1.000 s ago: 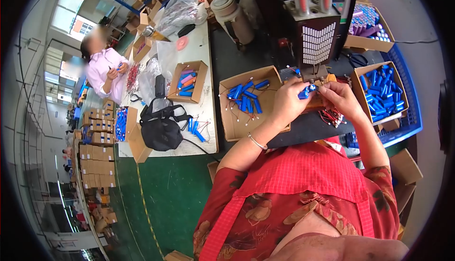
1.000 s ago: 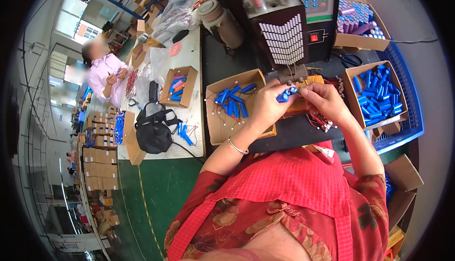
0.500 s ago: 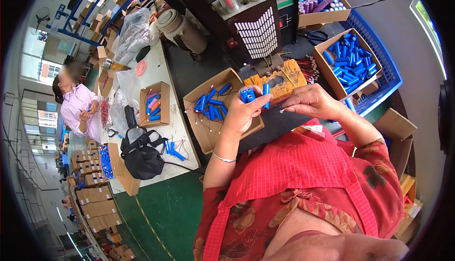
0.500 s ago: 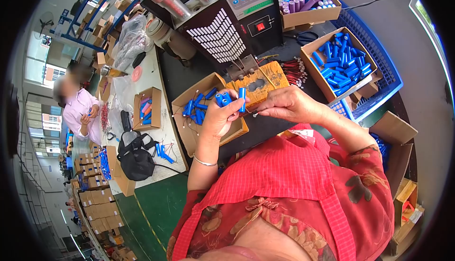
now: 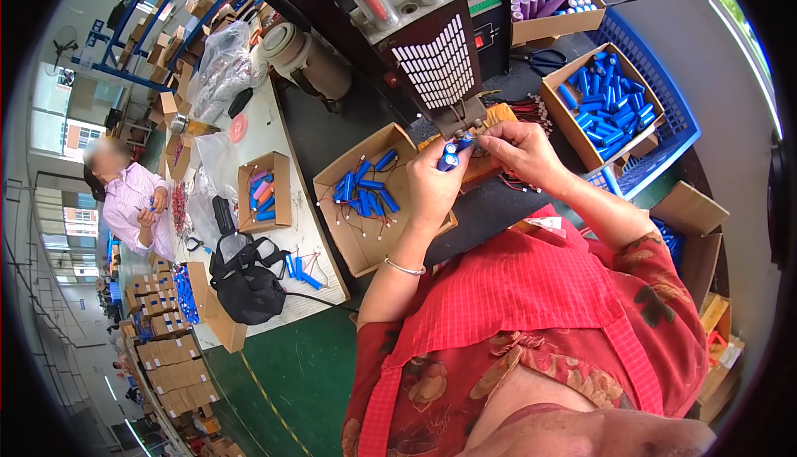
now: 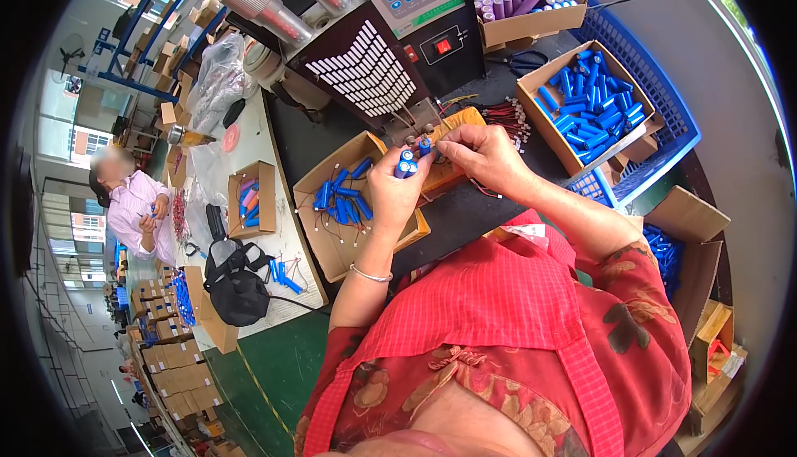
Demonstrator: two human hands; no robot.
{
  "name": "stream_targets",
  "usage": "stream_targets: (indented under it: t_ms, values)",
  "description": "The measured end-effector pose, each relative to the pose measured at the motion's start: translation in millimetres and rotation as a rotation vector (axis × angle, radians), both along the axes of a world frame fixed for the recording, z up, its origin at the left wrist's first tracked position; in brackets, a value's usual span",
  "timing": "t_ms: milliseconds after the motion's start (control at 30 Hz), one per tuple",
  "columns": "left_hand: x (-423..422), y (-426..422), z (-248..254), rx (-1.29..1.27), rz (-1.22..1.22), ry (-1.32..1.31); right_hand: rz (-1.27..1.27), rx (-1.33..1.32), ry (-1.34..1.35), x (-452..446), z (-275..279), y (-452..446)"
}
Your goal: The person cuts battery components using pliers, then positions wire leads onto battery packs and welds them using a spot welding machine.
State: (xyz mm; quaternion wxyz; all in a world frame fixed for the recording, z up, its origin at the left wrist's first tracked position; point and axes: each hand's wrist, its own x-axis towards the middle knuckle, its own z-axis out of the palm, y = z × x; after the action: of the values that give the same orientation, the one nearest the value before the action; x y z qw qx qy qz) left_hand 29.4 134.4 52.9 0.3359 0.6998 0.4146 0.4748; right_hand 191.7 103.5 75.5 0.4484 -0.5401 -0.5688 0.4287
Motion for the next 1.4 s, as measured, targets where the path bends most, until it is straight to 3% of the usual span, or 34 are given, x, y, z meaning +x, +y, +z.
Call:
stream_targets:
  t_ms: [500,600,633,700,767,800,900,1000,1033,1100,1167,1233,1400]
  values:
    - [4,-1,9,-0.038,0.020,0.070,-0.029,0.055,0.008,-3,-9,4]
    - [1,0,5,-0.077,-0.006,-0.017,0.044,0.003,0.029,1,-7,2]
    - [-6,1,2,-0.126,0.011,0.031,0.037,0.096,0.038,5,-9,1]
    - [-22,1,-5,-0.195,0.084,-0.111,-0.028,0.093,0.196,26,-3,4]
    - [-47,-2,16,-0.386,0.072,-0.167,-0.210,0.172,0.109,58,-8,14]
    - [-61,-2,17,-0.431,0.114,-0.191,-0.276,0.223,-0.073,74,-12,17]
    - [-111,5,-5,-0.423,0.257,-0.017,-0.206,0.256,-0.505,102,-26,14]
    - [-139,3,-12,-0.443,0.286,0.150,-0.008,0.314,-0.748,96,-54,12]
    - [-144,0,-13,-0.411,0.259,0.213,-0.036,0.246,-1.001,87,-56,6]
    - [-151,-4,-15,-0.449,0.230,0.310,-0.050,0.101,-1.256,77,-71,7]
    - [-141,-13,5,-0.527,0.200,0.347,-0.122,0.061,-1.297,69,-77,8]
    - [-145,-15,-1,-0.397,0.142,0.468,-0.127,0.050,-1.325,66,-71,6]
    - [-141,-17,14,-0.438,0.064,0.514,-0.028,0.119,-1.097,77,-49,3]
